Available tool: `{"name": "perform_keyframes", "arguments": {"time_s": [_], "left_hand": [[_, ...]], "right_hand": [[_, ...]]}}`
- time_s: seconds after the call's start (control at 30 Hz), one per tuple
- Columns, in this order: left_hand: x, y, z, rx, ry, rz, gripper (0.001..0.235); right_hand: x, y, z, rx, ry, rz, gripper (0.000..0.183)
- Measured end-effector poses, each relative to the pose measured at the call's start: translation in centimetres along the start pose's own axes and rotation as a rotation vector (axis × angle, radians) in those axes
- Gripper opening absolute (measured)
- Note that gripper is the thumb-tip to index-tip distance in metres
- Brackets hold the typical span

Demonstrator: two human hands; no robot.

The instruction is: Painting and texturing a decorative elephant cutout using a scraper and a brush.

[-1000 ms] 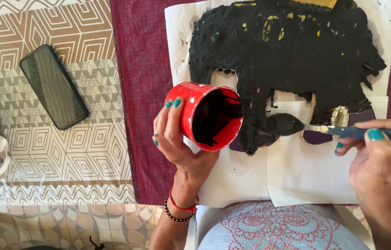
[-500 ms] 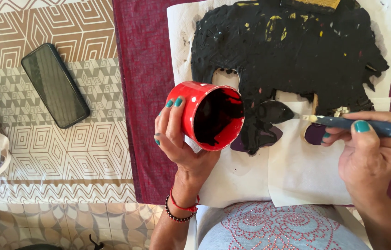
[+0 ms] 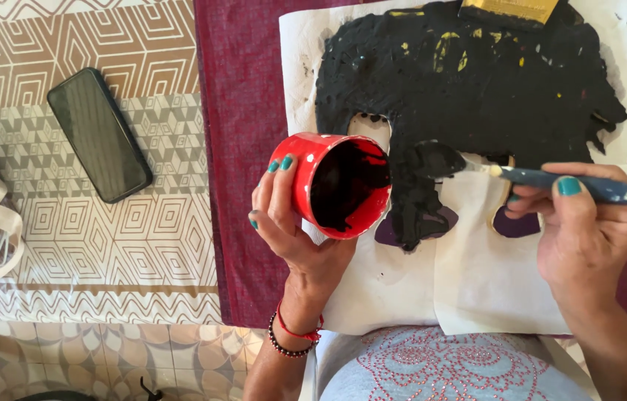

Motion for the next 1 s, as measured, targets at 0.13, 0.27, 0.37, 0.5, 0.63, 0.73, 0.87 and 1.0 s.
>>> {"name": "perform_keyframes", "arguments": {"time_s": [0.13,0.27,0.37,0.5,0.63,0.73,0.87,1.0], "left_hand": [[0.0,0.0,-0.1,0.021,-0.002,0.0,0.128],[-0.3,-0.1,-0.1,0.014,0.008,-0.035,0.121],[-0.2,-0.2,-0.3,-0.001,0.018,-0.051,0.116],[-0.7,-0.4,-0.4,-0.067,-0.001,-0.091,0.119],[-0.5,-0.6,-0.6,-0.012,0.005,-0.101,0.125],[-0.3,-0.8,-1.4,-0.017,0.004,-0.14,0.131],[-0.1,-1.4,-2.4,-0.079,-0.063,-0.161,0.131],[0.6,-1.2,-3.6,-0.087,-0.115,-0.142,0.126]], "right_hand": [[0.3,-0.8,1.1,-0.049,-0.026,-0.024,0.026],[0.8,-1.0,1.6,-0.04,-0.043,-0.07,0.029],[1.1,-0.8,1.9,-0.028,-0.055,-0.089,0.031],[1.0,-0.9,2.0,-0.04,-0.071,-0.132,0.035],[1.6,-0.4,1.8,-0.005,0.0,-0.076,0.033],[1.6,-1.1,2.0,0.175,0.062,0.089,0.022],[0.4,-2.8,3.0,0.186,0.016,0.161,0.024],[-1.1,-4.5,4.8,0.244,-0.237,0.072,0.025]]}}
Point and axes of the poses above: each hand's wrist, its own x-axis towards the middle knuckle, its own z-axis out of the palm, y = z × x, the point moved 1 cm from there along x, towards the middle knuckle, and after that the axes turned 11 degrees about z, right-handed, at the moved point
